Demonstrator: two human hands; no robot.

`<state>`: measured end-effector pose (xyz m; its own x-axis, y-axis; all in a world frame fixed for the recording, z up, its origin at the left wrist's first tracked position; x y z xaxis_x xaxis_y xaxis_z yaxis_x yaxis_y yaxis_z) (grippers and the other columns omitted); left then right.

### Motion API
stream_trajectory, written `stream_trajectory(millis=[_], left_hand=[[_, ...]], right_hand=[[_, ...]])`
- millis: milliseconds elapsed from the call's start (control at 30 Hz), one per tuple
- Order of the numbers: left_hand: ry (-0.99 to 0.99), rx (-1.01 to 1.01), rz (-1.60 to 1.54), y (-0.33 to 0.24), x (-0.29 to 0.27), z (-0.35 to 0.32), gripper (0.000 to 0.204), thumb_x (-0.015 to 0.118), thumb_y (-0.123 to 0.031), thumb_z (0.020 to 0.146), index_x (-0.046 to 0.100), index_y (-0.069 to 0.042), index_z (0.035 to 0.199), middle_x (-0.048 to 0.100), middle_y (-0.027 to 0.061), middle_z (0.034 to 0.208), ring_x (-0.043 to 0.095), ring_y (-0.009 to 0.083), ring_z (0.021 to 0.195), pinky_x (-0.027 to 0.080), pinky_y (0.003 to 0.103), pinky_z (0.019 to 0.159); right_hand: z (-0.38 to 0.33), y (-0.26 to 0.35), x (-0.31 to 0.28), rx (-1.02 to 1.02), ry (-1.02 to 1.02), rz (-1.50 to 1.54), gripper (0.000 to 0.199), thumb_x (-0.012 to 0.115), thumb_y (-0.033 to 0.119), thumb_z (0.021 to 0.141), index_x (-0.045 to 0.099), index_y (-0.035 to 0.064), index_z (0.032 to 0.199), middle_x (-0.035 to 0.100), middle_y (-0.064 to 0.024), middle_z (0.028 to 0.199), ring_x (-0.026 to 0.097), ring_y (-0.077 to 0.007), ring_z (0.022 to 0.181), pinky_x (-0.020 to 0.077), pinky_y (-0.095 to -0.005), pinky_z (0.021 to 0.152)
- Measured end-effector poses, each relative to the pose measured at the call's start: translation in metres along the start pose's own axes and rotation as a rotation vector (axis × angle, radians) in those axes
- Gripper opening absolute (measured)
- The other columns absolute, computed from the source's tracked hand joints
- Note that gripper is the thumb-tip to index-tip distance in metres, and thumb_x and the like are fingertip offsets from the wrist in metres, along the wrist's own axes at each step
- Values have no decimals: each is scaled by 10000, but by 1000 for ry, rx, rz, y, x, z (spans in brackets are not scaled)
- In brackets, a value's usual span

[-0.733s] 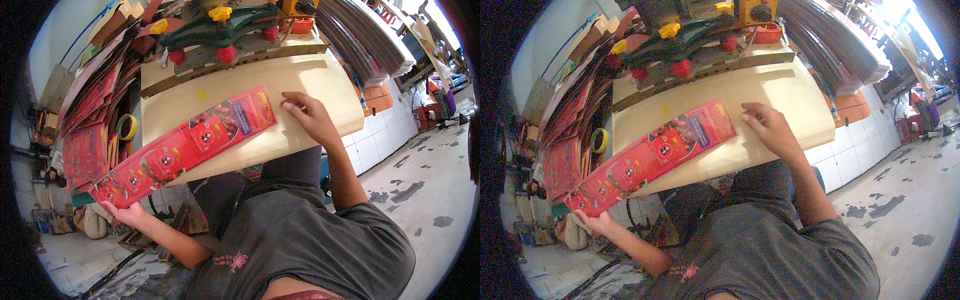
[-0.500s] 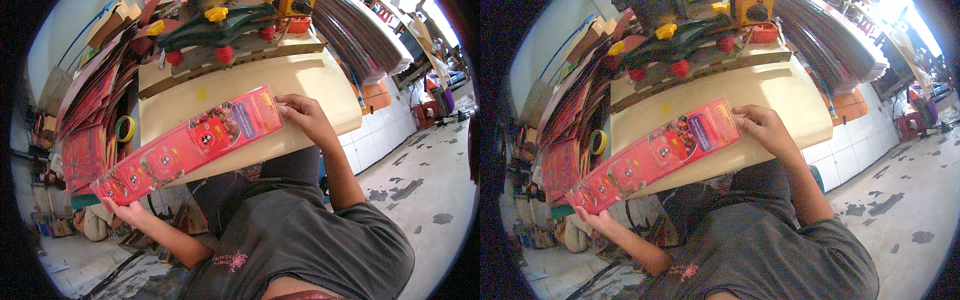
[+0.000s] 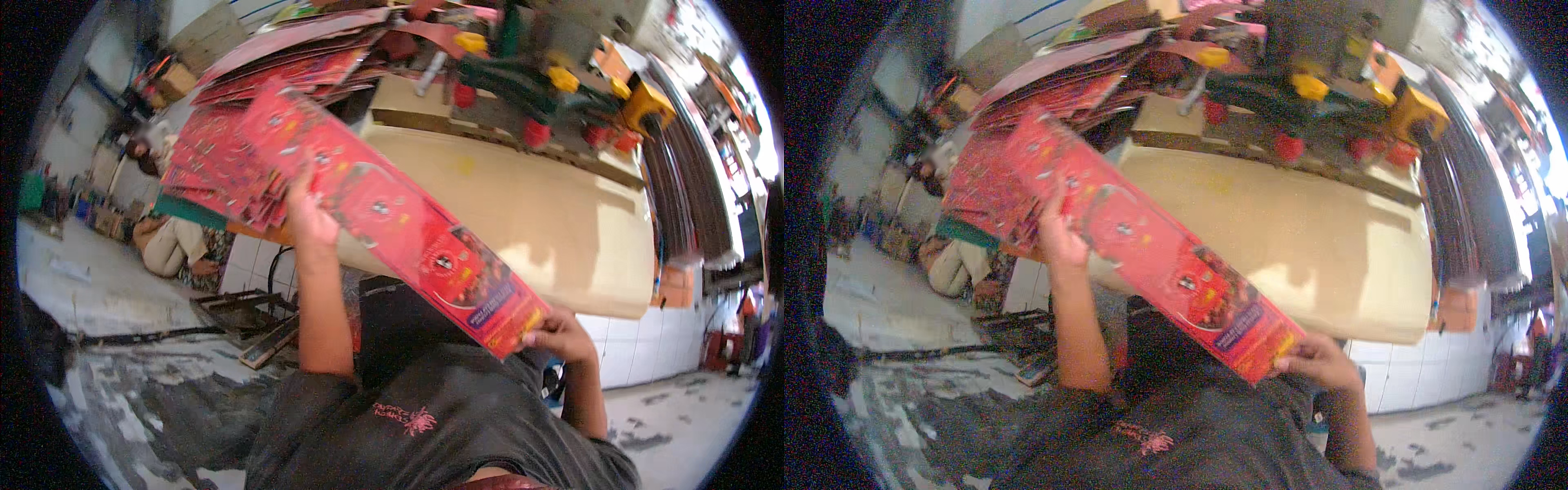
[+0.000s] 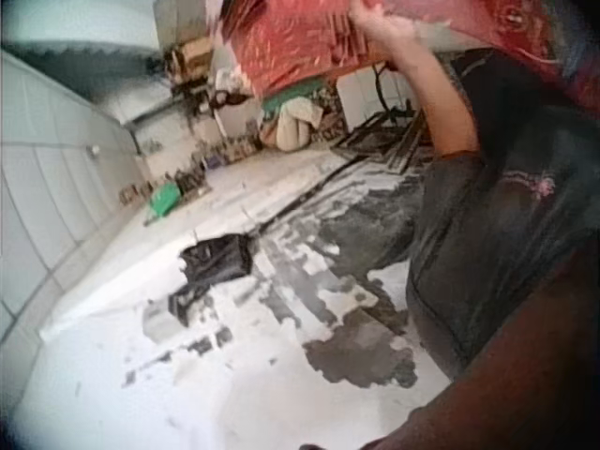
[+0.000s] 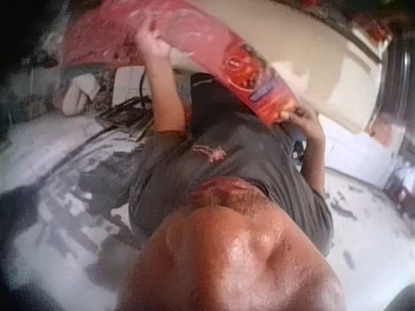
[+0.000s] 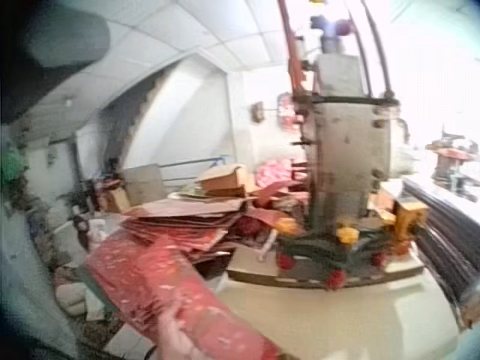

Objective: The person aligns printed plastic packaging sheets on a heat sealing machine, seals the edges with the press, and removes the sealed plastic packaging by hand.

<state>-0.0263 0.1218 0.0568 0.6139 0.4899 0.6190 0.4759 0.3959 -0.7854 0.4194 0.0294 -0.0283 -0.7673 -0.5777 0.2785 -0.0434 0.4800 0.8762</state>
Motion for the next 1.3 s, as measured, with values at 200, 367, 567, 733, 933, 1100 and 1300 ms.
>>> stream_trajectory(millis=[200,367,567,733,933,1100,1300], left_hand=[[166,-77,-118,19,38,-16,392,699,-191,969,584,-60,1321,679,65,1229,680,198,1098,578,389,936],[266,-172,-140,33,54,-21,378,698,-183,969,593,-72,1315,688,50,1212,683,191,1087,581,384,934],[234,-182,-109,41,53,-21,346,694,-196,974,612,-73,1287,697,37,1194,707,167,1009,614,342,830],[281,-151,-116,42,56,-20,365,703,-200,967,613,-68,1295,692,49,1219,685,179,1073,573,365,930],[198,-137,-41,47,40,-14,401,724,-183,952,596,-71,1316,686,39,1215,686,130,1046,583,281,824],[183,-101,-45,41,45,-20,401,716,-179,959,592,-64,1323,683,53,1230,678,158,1082,570,320,906],[168,-205,-68,43,43,-43,383,692,-166,977,572,-58,1325,680,68,1226,678,177,1088,571,360,931]], right_hand=[[-9,-35,18,-2,100,50,439,712,70,944,578,-33,1349,695,-97,1262,643,-168,1156,484,-344,1044],[-16,-57,26,103,166,-93,435,724,94,952,581,-15,1349,696,-80,1267,631,-153,1170,478,-332,1047],[-21,-63,34,82,150,-143,397,720,82,955,614,-7,1327,694,-59,1275,626,-138,1156,475,-321,1035],[-22,-60,35,-9,102,-245,308,721,85,953,675,-18,1240,717,-53,1233,641,-130,1133,484,-309,1014],[-20,-57,33,-93,78,-405,229,721,133,952,718,-11,1130,757,-71,1115,699,-164,1042,519,-319,948],[-16,-58,33,-128,52,-370,222,722,171,952,732,-6,1086,768,-71,1061,716,-173,990,533,-317,904],[-8,-57,30,-98,19,-251,232,689,178,976,731,-45,1021,768,-93,1070,716,-135,927,540,-306,868]])
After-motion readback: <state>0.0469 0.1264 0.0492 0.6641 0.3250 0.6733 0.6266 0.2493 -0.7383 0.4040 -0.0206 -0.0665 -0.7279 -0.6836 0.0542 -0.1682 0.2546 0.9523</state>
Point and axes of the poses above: each hand's wrist, its own z-axis towards the middle knuckle, its own x-axis out of the palm, y = z × x, the point moved 9 cm from there along z, towards the middle knuckle
